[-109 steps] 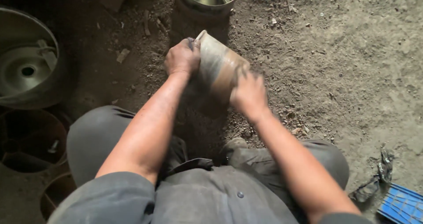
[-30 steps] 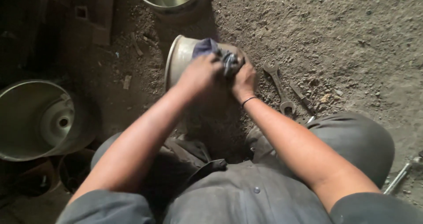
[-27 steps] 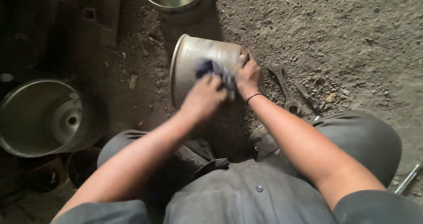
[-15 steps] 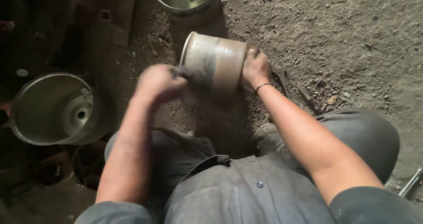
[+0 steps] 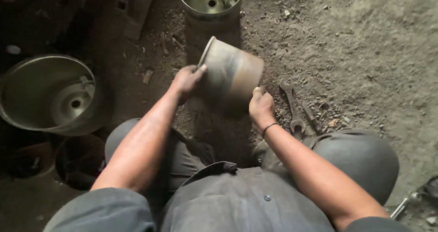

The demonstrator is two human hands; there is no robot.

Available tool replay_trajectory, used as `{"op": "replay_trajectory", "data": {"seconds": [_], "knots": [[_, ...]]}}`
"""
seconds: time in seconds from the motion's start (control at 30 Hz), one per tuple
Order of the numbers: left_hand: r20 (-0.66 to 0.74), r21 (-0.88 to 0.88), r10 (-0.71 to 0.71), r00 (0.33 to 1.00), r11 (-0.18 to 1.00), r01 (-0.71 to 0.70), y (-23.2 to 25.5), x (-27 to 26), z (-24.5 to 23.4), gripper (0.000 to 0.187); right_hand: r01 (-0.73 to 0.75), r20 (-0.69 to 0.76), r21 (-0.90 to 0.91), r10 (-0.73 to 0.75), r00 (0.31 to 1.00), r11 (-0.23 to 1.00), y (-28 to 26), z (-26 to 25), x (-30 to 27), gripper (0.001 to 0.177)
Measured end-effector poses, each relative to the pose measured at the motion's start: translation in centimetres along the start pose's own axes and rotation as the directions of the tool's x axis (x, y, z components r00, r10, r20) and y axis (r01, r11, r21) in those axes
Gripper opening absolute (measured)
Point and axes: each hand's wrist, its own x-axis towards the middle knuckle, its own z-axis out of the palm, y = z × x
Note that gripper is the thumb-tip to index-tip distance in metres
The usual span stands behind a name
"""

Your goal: Clean and rub a cylindrical metal part using hands, a cloth, and a small block.

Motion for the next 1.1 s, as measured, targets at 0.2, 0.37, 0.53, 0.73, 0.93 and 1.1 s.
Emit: {"op": "replay_trajectory", "data": {"seconds": [0.2,0.37,0.53,0.73,0.93,1.1], "knots": [[-0.237,0.260,0.046,0.970,0.965,0.018,2.4,-0.6,-0.8,0.051,-0.303,0.380,0.126,0.236,0.894,0.944,0.0,-0.9,0.0,0.038],[-0.265,0.349,-0.036,0.964,0.928,0.131,4.1,-2.4,-0.5,0.049,0.089,0.237,-0.199,-0.040,0.971,0.976,-1.9,-3.3,1.5,0.029],[-0.267,0.360,-0.020,0.963,0.925,0.119,4.4,-0.9,-0.3,0.049,0.690,0.536,-0.583,-0.435,0.723,0.429,-8.0,-4.9,-0.9,0.031],[-0.286,0.347,-0.062,0.956,0.923,0.164,5.7,-2.0,-0.5,0.049,0.664,0.524,-0.682,-0.428,0.736,0.305,-7.8,-3.3,-2.4,0.062],[-0.304,0.344,-0.083,0.949,0.919,0.191,6.0,-2.2,-0.5,0.047,0.805,0.674,-0.493,-0.440,0.594,0.330,-9.0,-4.9,-2.9,0.057],[-0.333,0.364,-0.054,0.941,0.913,0.181,5.2,-2.3,-0.2,0.047,0.611,0.601,-0.539,-0.244,0.761,0.579,-8.8,-3.5,1.0,0.057]]}}
